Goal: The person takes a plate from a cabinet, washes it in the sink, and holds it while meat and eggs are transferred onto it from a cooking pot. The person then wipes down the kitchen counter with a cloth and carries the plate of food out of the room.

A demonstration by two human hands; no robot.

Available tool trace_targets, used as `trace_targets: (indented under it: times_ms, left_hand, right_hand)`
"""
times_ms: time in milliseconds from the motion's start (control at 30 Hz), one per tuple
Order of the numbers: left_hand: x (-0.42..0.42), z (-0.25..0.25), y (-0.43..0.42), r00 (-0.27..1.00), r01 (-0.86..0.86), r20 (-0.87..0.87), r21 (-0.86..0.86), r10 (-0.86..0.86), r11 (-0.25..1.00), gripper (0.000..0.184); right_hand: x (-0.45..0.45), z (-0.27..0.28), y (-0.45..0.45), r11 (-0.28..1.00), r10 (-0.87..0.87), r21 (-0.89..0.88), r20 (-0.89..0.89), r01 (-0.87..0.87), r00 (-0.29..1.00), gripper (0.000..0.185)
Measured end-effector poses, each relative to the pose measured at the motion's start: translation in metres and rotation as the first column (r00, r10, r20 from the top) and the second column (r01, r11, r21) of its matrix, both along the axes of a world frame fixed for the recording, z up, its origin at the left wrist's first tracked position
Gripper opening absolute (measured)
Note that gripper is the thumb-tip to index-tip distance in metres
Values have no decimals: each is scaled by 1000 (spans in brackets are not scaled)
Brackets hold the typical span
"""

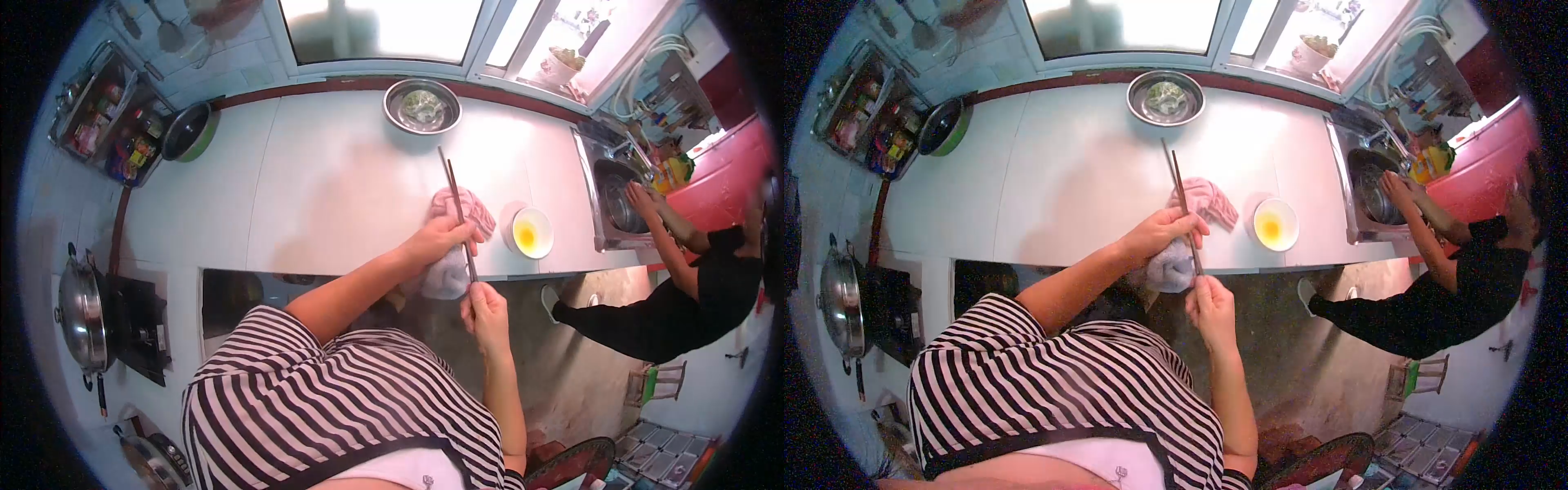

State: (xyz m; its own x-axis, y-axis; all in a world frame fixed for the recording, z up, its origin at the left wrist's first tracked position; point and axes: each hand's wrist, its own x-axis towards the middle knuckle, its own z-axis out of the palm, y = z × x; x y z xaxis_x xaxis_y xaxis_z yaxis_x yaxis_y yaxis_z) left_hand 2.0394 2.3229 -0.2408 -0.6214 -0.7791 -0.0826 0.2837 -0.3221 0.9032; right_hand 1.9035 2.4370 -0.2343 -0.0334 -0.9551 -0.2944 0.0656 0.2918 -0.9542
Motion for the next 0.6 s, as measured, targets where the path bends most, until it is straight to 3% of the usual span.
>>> trace_targets:
  times_ms: [133, 200, 267, 333, 367, 400, 433, 500, 533, 567, 600]
  left_hand:
    - [-11, -20, -32, 992, 126, 34, -60, -124, 990, 20]
    - [-10, -31, -54, 994, 88, 63, 2, -88, 996, 19]
    - [-5, -39, -91, 998, 57, -40, 135, -52, 989, 17]
    - [-1, -68, -141, 990, -110, 106, 119, 97, 987, 13]
    - [8, -56, -160, 979, -119, 174, 86, 102, 989, 13]
    - [11, -71, -190, 941, -155, 293, -66, 168, 986, 13]
    - [16, -64, -206, 924, -159, 344, -51, 167, 986, 13]
    - [21, -96, -265, 777, -73, 589, -267, 223, 961, 13]
    - [22, -82, -275, 653, -40, 701, -346, 287, 938, 22]
    - [20, -83, -291, 514, 75, 796, -413, 320, 908, 26]
    - [19, -80, -301, 474, 122, 831, -389, 291, 913, 27]
  right_hand:
    - [4, -21, -59, 999, -27, -41, -66, 24, 997, 24]
    - [3, -30, -80, 1000, 1, -31, -81, -4, 997, 26]
    - [7, -26, -99, 1000, -5, 6, -94, 6, 996, 30]
    - [4, -33, -106, 1000, 22, 7, -102, -21, 995, 32]
    - [2, -36, -104, 998, 50, 39, -127, -46, 991, 32]
    - [-1, -38, -101, 995, 76, 73, -151, -66, 986, 32]
    - [-6, -41, -96, 996, 70, 71, -150, -60, 986, 32]
    - [-17, -46, -85, 979, 129, 171, -104, -110, 986, 34]
    - [-22, -50, -81, 981, 118, 167, -103, -100, 988, 34]
    - [-28, -53, -74, 978, 70, 200, -79, -53, 994, 34]
    - [-32, -57, -68, 972, 20, 234, -55, -6, 998, 34]
